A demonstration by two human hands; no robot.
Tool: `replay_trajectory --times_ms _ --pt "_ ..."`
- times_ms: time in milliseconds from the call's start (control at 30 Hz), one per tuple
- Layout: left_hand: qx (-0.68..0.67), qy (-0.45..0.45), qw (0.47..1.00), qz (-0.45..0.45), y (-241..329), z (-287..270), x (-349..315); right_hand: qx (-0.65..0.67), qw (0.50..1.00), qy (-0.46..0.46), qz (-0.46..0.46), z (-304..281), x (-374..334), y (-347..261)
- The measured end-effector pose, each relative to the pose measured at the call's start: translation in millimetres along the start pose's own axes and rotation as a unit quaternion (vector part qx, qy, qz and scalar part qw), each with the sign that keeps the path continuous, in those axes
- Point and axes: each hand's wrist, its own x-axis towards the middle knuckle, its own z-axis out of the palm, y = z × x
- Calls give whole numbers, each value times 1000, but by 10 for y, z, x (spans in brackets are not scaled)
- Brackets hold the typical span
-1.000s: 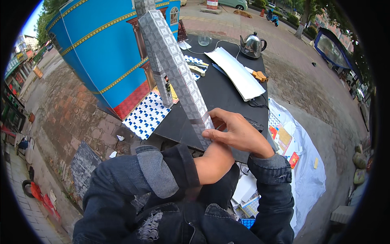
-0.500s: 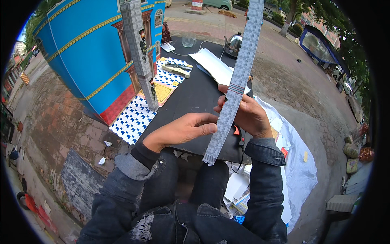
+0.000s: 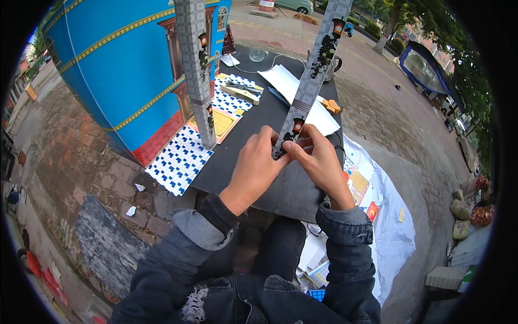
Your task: The person folds a printed paper sheet into a long strip, then uses a hot glue gun to apply adhesive along the edges and joins the ends to form a column. The finished column is placed upright on a partially built paper model of a building.
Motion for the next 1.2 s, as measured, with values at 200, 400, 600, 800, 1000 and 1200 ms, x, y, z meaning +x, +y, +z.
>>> replay_trajectory --times_ms 200,400,600,800,1000,1200 --pt "-26 -12 997 67 -279 -34 59 24 1000 -7 1 103 282 133" --pt "226 27 969 96 -1280 69 254 15 997 71 31 -75 294 371" --pt "473 30 880 33 -1941 374 695 29 994 100 19 -247 90 363" --pt "578 -16 816 -12 -2162 446 1009 67 990 123 11 -418 -102 344" --pt "569 -23 820 53 -2089 351 821 71 992 100 -11 -368 34 389" --pt "509 -77 851 103 -1813 -102 211 97 991 -2 -87 -188 582 318"
